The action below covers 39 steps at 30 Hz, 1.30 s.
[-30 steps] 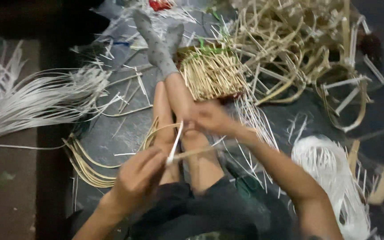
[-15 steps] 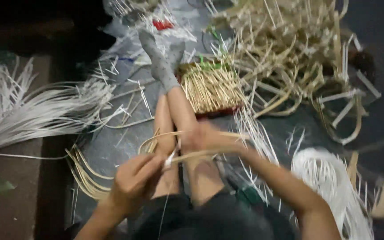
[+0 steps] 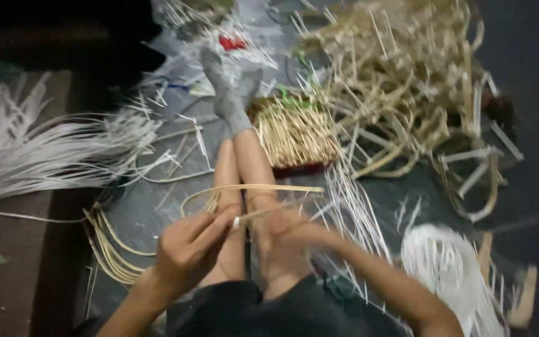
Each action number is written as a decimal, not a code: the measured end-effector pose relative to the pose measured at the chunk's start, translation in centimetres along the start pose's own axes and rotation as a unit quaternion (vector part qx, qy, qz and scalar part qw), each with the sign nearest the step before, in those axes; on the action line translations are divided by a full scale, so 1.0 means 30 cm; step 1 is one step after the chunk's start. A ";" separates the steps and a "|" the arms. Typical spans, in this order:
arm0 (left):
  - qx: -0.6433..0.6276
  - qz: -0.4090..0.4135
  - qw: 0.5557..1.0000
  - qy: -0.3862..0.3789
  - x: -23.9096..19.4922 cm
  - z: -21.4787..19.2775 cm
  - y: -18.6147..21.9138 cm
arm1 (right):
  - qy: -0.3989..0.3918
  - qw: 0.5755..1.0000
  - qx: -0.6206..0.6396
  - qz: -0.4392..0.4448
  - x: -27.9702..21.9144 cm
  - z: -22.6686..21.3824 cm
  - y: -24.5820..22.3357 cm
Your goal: The recorder is weaving together bamboo and plastic strips to create a lantern or basket structure while sitting on the floor.
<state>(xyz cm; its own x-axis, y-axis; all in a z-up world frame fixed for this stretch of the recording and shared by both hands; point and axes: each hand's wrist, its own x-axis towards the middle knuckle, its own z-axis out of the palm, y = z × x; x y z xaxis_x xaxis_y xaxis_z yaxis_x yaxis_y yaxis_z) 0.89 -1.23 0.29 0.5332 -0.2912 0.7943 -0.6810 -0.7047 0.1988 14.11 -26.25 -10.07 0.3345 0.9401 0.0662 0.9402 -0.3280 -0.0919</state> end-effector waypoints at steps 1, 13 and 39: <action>0.022 -0.023 0.999 -0.007 -0.014 0.015 -0.027 | 0.008 0.981 0.195 -0.015 -0.048 0.003 -0.087; -0.018 -0.019 1.000 0.009 -0.028 0.053 0.001 | 0.064 0.907 0.387 0.151 0.019 -0.001 0.091; 0.012 -0.140 0.977 -0.159 -0.161 0.122 -0.160 | 0.147 0.814 0.342 0.445 -0.280 -0.341 0.243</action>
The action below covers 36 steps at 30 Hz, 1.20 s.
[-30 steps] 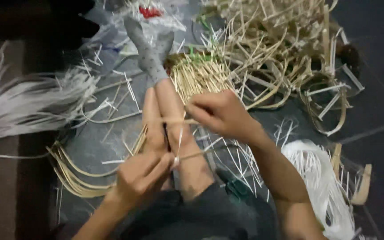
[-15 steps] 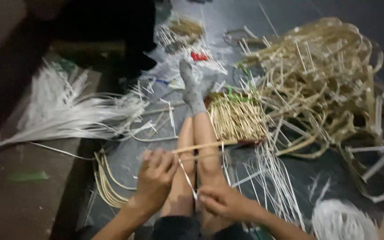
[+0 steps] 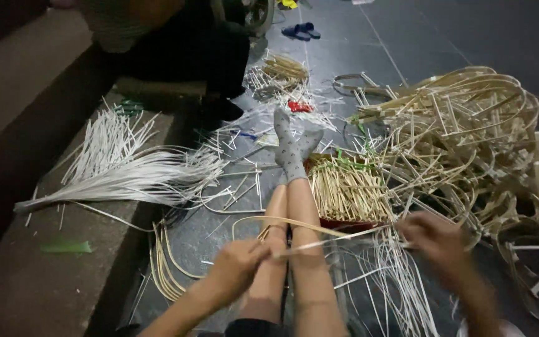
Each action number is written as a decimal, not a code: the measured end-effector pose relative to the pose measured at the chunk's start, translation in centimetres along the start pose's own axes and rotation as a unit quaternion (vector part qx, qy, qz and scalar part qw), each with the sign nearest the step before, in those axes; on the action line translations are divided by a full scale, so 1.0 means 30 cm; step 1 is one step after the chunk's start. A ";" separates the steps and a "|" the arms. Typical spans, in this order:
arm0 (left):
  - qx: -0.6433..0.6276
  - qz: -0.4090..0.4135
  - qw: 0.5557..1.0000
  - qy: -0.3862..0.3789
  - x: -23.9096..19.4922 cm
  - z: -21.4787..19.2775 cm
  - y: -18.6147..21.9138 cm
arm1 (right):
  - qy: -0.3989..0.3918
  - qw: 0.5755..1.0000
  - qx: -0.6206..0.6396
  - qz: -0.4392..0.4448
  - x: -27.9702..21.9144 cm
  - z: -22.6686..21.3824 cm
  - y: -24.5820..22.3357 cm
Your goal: The recorder is weaving together bamboo and plastic strips to create a lantern or basket structure while sitting on the floor.
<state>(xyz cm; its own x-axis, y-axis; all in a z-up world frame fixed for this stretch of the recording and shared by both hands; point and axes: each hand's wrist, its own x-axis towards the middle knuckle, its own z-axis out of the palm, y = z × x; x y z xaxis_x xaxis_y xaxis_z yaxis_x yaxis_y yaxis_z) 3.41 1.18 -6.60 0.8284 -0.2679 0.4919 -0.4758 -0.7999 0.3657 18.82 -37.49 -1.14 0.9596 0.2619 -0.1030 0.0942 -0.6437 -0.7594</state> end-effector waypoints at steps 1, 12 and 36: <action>0.031 -0.002 0.999 0.025 0.006 -0.003 -0.014 | 0.099 0.992 -0.053 -0.059 -0.059 -0.094 0.020; 0.095 -0.071 0.989 0.090 0.054 -0.017 0.017 | 0.066 0.878 -0.406 0.246 -0.299 -0.245 0.750; 0.000 0.080 0.994 0.069 -0.013 -0.071 0.138 | -0.125 0.964 0.074 -0.222 0.201 0.473 -0.098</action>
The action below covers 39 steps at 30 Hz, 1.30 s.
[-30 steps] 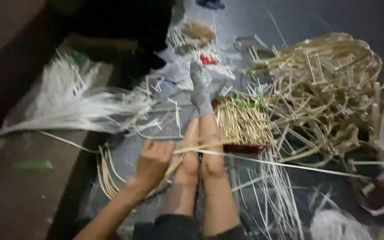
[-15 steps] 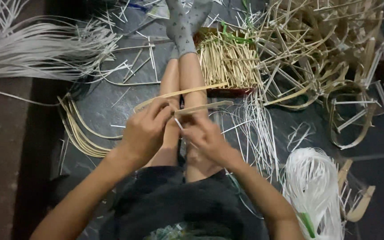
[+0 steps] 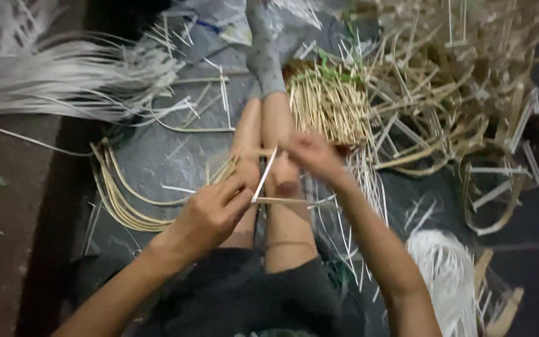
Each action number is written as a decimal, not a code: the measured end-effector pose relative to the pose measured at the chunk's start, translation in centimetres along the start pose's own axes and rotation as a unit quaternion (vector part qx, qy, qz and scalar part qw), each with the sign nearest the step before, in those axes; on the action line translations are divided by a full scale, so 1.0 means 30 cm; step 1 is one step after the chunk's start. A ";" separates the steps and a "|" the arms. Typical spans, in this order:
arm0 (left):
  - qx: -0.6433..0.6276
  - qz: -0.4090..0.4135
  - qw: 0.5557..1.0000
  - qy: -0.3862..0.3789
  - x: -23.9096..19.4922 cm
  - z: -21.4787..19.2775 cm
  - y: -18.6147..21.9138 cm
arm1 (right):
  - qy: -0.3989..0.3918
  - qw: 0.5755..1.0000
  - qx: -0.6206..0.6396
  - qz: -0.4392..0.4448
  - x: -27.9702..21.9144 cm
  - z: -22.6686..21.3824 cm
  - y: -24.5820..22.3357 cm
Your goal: The recorder is weaving together bamboo and plastic strips to create a lantern or basket structure while sitting on the floor.
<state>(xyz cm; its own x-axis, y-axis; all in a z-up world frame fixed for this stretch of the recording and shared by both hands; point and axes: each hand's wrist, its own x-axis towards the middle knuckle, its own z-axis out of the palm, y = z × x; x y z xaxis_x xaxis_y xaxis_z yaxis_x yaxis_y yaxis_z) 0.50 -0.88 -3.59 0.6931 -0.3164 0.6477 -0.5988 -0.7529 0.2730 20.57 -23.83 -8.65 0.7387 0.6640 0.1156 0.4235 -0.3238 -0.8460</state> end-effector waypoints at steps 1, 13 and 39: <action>0.016 -0.026 1.000 0.004 0.006 -0.013 -0.005 | -0.024 0.999 0.023 -0.004 -0.026 0.074 0.147; 0.059 -0.049 0.997 -0.032 0.014 -0.015 0.042 | 0.032 0.975 -0.159 -0.154 -0.050 -0.058 -0.365; 0.211 -0.030 0.976 -0.037 -0.004 0.019 0.058 | -0.318 0.917 -0.125 -0.205 -0.309 -0.008 -0.494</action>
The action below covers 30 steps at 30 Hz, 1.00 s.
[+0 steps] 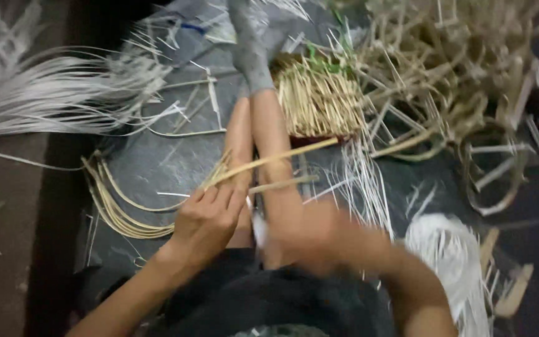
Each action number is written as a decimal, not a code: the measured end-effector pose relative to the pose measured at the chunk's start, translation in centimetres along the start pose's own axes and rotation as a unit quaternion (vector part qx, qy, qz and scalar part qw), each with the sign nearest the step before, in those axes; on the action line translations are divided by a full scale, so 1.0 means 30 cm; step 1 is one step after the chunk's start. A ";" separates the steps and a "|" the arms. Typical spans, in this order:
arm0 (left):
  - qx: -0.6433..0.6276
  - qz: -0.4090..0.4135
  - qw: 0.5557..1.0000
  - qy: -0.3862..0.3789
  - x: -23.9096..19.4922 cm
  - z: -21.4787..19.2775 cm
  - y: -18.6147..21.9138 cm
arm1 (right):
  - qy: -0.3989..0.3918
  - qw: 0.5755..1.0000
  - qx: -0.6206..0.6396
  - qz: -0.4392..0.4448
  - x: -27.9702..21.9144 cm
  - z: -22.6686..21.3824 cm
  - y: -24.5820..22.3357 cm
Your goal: The recorder is weaving together bamboo and plastic strips to create a lantern or basket structure while sitting on the floor.
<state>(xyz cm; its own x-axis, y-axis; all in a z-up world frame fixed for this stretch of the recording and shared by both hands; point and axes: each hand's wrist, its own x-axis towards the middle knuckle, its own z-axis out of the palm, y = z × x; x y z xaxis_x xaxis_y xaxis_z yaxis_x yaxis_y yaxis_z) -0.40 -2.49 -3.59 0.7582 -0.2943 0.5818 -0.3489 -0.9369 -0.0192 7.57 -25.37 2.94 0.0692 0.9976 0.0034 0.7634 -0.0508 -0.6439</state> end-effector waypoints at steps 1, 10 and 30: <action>-0.032 0.007 0.999 -0.003 0.007 -0.007 0.009 | 0.163 0.985 -0.061 0.003 0.028 -0.104 0.031; -0.134 -0.061 0.987 0.064 -0.016 0.016 -0.044 | 0.180 0.944 0.109 0.255 -0.092 0.527 0.636; -0.075 -0.046 0.996 -0.021 -0.072 0.087 -0.093 | 0.369 0.908 0.033 0.198 0.027 0.271 0.380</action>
<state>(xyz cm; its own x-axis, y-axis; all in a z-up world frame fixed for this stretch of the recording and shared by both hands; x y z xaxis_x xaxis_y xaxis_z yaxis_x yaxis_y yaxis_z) 0.39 0.27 -6.92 0.8119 -0.2185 0.5413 -0.3525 -0.9227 0.1562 11.12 -24.76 -10.63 0.7587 0.5984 0.2576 0.5471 -0.3705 -0.7506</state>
